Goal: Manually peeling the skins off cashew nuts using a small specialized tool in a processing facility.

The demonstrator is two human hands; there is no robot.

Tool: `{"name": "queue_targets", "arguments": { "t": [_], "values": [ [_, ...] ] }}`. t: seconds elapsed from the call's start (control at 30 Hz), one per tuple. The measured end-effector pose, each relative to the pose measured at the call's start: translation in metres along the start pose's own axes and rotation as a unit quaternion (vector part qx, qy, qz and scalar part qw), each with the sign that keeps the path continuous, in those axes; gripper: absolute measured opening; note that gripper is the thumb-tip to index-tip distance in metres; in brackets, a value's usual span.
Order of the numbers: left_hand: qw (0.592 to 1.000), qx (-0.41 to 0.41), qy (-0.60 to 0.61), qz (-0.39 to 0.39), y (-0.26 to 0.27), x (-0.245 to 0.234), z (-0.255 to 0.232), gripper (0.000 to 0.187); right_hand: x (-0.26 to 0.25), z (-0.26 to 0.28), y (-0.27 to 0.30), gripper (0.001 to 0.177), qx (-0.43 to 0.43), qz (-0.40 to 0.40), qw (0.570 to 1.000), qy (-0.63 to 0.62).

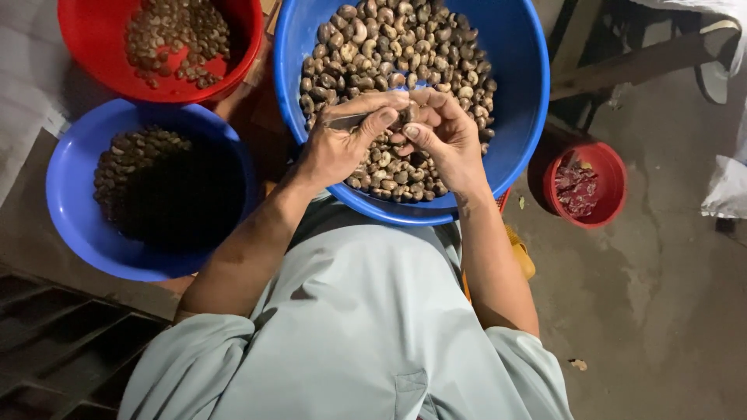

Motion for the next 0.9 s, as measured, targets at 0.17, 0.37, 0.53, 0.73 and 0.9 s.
{"name": "queue_targets", "arguments": {
  "t": [0.17, 0.37, 0.53, 0.73, 0.9],
  "values": [
    [0.999, 0.002, -0.046, 0.004, 0.0, 0.002, -0.005, 0.024, -0.002, -0.003, 0.001, 0.041, -0.002, -0.001, 1.0, 0.016],
    [1.0, -0.001, 0.004, 0.013, -0.001, 0.003, 0.002, 0.029, 0.001, 0.001, 0.0, 0.041, 0.003, -0.001, 1.0, 0.006],
    [1.0, -0.01, -0.019, -0.003, -0.002, -0.001, -0.003, 0.024, -0.002, -0.007, 0.001, 0.041, 0.006, 0.001, 1.0, 0.001],
    [0.999, -0.012, -0.037, -0.004, 0.002, -0.004, 0.004, 0.023, 0.0, -0.004, 0.003, 0.042, 0.007, 0.007, 1.0, 0.005],
    [0.999, -0.008, -0.041, 0.006, 0.001, 0.001, 0.001, 0.023, -0.006, -0.011, 0.003, 0.04, -0.003, 0.002, 1.0, 0.028]
  ]
}}
Point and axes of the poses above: each hand's wrist, its own y-axis away from the middle knuckle, its own x-axis out of the palm, z = x × y, the point moved 8 cm from there along -y, towards the middle knuckle, and after that the axes turned 7 degrees about y, right-handed, at the moved point
